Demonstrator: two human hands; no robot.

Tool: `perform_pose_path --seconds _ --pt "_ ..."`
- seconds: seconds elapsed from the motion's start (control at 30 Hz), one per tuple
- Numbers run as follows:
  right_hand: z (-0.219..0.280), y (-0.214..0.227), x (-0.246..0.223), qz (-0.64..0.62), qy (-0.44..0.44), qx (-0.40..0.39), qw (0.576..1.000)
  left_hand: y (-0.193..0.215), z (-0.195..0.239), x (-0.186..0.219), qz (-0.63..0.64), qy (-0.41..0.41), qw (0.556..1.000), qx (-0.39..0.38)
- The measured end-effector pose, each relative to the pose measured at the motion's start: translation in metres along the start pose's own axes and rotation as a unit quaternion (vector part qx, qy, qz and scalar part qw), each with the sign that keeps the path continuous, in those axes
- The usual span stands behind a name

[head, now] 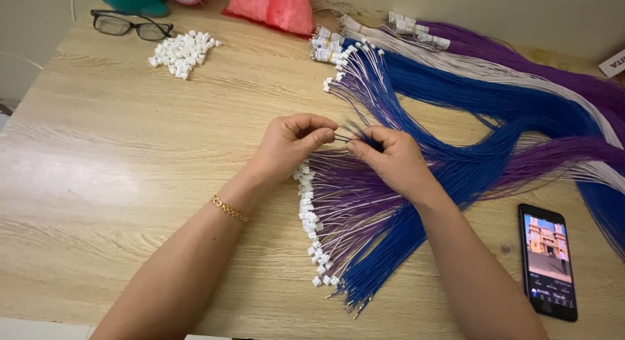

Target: The person assembles fiber optic cables by inserting small white plastic connectors onto the ends of blue, purple, and white strands. They work at a wooden table, handling the cables and connectors by hand while a smartphone plays a video nearby.

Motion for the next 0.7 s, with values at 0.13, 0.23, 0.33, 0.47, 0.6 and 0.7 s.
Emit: perform_pose_path --seconds 0.13,0.23,0.33,0.47,0.6,0.7 --pt "0.001 0.001 -0.01 -0.005 0.016 -0.024 1.0 -0.002 0.001 0.008 0.016 -0.01 1.0 0.011" --pt "0.006 0.003 -0.03 0.013 0.009 -0.09 0.996 -0.006 0.0 0.002 0.048 -0.003 0.999 0.008" --pt "0.014 0.003 -0.034 0.047 0.005 -0.166 0.985 0.0 -0.001 0.011 0.064 -0.012 0.998 0.011" --pt "0.01 -0.005 -0.028 0.137 0.055 -0.221 0.964 0.01 -0.005 0.005 0.061 -0.003 0.997 0.053" --pt "0.008 -0.009 -0.023 0.255 0.061 -0.247 0.933 0.01 -0.006 -0.002 0.053 -0.011 0.997 0.048" --pt "0.009 -0.004 -0.027 0.235 0.067 -0.229 0.942 0.009 -0.004 -0.003 0.048 -0.014 0.998 0.043"
Point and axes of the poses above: each hand's wrist, its own z-axis away from the middle knuckle, its own y-axis out of the back of the hand, x = y × z, the point moved 3 cm from there along -z, towards the middle knuckle, and after that the axes turned 5 degrees about z, right-handed, at the moved point
